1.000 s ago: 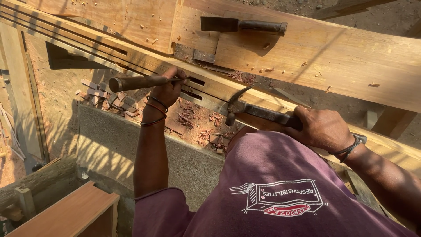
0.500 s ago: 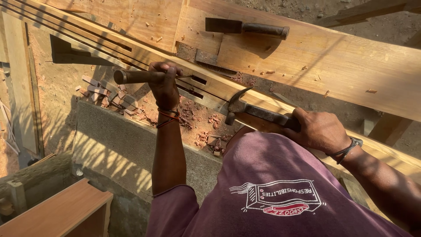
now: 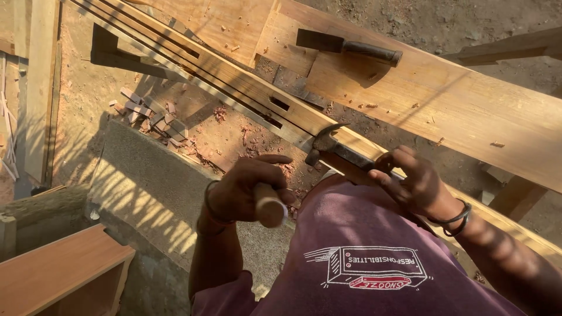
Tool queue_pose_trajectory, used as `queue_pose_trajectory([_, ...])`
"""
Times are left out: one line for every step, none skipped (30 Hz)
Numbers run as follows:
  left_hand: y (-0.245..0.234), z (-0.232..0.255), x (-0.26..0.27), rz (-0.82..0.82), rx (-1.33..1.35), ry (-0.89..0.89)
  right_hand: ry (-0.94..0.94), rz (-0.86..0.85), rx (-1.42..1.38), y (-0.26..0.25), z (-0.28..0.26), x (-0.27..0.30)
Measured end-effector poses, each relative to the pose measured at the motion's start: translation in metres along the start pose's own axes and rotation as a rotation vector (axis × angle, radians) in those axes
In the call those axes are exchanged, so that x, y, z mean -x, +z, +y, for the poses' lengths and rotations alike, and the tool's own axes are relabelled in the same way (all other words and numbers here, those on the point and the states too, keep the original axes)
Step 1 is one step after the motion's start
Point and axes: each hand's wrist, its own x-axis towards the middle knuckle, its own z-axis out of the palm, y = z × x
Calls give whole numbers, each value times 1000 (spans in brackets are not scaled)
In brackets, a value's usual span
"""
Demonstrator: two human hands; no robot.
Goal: Use a hammer and chisel to carve out rectangular mortise slots in a wooden beam.
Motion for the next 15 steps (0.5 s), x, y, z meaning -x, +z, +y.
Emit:
queue_pose_trajectory([17, 0, 2, -223, -41, -105, -159, -59, -542, 1, -6, -6])
queue_pose_trajectory([34, -1, 3, -444, -82, -206, -318, -108, -1080, 2, -11, -13])
queue_pose_trajectory([43, -2, 1, -441, -81, -204, -318, -111, -1077, -8, -28, -23])
queue_pose_trajectory([52, -2, 0, -533, -76, -279, -546, -208, -1200, -17, -46, -35])
queue_pose_trajectory([61, -2, -1, -627, -70, -353, -776, -311, -1314, -27, -63, -46])
queue_pose_trajectory([62, 2, -1, -619, -71, -352, -779, -317, -1311, -14, -65, -46])
queue_pose_trajectory([63, 6, -1, -677, -76, -383, -723, -429, -1447, -1, -66, -47])
queue_pose_trajectory([63, 8, -2, -736, -85, -411, -665, -540, -1574, 12, -67, -50])
queue_pose_trajectory([62, 11, -3, -729, -92, -408, -672, -544, -1568, 11, -67, -50])
queue_pose_trajectory([62, 14, -3, -727, -80, -409, -622, -498, -1403, 12, -69, -48])
queue_pose_trajectory([62, 18, -4, -725, -68, -411, -571, -453, -1239, 12, -70, -46])
queue_pose_trajectory([61, 17, -1, -726, -67, -410, -569, -452, -1240, 20, -69, -45])
queue_pose_trajectory([61, 16, 1, -733, -79, -416, -654, -327, -1253, 29, -67, -44])
queue_pose_trajectory([60, 15, 3, -737, -90, -424, -738, -203, -1263, 37, -66, -43])
queue_pose_trajectory([61, 16, 3, -736, -89, -426, -737, -204, -1264, 19, -75, -45])
